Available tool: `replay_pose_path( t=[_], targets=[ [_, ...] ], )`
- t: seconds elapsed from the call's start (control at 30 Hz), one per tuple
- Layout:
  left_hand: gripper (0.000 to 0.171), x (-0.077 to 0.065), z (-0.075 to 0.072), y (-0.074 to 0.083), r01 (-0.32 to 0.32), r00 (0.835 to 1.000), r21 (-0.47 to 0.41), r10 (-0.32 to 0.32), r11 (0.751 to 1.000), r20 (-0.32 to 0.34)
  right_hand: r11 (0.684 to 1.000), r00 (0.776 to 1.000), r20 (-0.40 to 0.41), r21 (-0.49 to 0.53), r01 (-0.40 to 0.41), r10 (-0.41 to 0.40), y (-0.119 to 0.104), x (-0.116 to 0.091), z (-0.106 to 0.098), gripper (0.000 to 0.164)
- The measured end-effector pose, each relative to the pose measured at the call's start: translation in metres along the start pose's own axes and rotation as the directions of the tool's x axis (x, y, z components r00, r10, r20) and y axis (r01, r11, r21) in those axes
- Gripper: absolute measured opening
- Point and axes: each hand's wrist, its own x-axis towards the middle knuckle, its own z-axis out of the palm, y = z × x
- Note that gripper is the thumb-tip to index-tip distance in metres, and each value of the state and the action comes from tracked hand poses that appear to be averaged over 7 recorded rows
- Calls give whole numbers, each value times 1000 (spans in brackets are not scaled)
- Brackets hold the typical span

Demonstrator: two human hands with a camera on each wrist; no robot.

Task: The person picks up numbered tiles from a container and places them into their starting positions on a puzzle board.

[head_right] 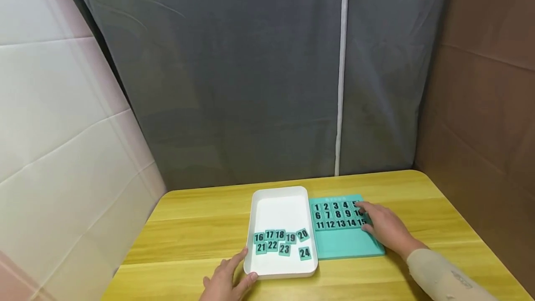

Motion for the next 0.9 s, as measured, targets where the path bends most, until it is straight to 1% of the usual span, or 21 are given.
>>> replay_pose_path(
  t=[0.13,0.2,0.3,0.37,0.43,0.5,0.53,0.57,0.63,0.7,0.77,0.8,0.83,0.87,0.9],
  targets=[
    [71,0,0,1,0,1000,3,0,1000,-2,1000,1000,13,20,-13,12,1,0,2,63],
    [71,0,-1,1,-2,1000,3,2,1000,-3,999,1000,6,31,-16,16,-1,0,2,63],
    [71,0,-2,1,-3,1000,7,3,1000,0,998,1000,-4,63,-25,26,-13,5,1,62],
    [71,0,-3,0,-1,1000,7,1,1000,2,994,1000,-9,105,-26,27,-30,12,2,60],
    [71,0,-4,0,3,1000,6,-3,1000,1,988,1000,4,155,-18,17,-55,22,4,57],
    [71,0,-5,0,7,1000,0,-7,1000,1,977,999,44,212,-6,-3,-86,33,7,54],
    [71,0,-5,0,8,1000,-5,-8,1000,1,971,997,77,239,10,-29,-102,39,9,53],
    [71,0,-5,0,8,1000,-7,-8,1000,1,965,992,113,261,33,-64,-119,44,12,51],
    [70,-1,-3,1,6,1000,-8,-6,1000,3,957,969,195,274,94,-151,-152,54,18,49],
    [70,-1,-2,2,1,1000,-11,-1,1000,7,950,931,267,254,181,-249,-180,62,27,48],
    [70,-1,1,4,-9,1000,-17,9,1000,13,942,892,323,215,256,-316,-200,67,37,48],
    [70,-1,2,5,-18,1000,-23,18,1000,16,941,878,346,186,282,-331,-206,68,41,48],
    [70,-1,3,7,-24,999,-29,25,999,20,943,870,366,159,292,-331,-211,69,46,49],
    [70,-1,4,8,-31,999,-34,32,999,26,945,865,382,136,297,-326,-214,69,50,49],
    [70,-1,5,9,-37,999,-40,38,999,29,949,865,392,111,294,-314,-216,70,53,50]
  ],
)
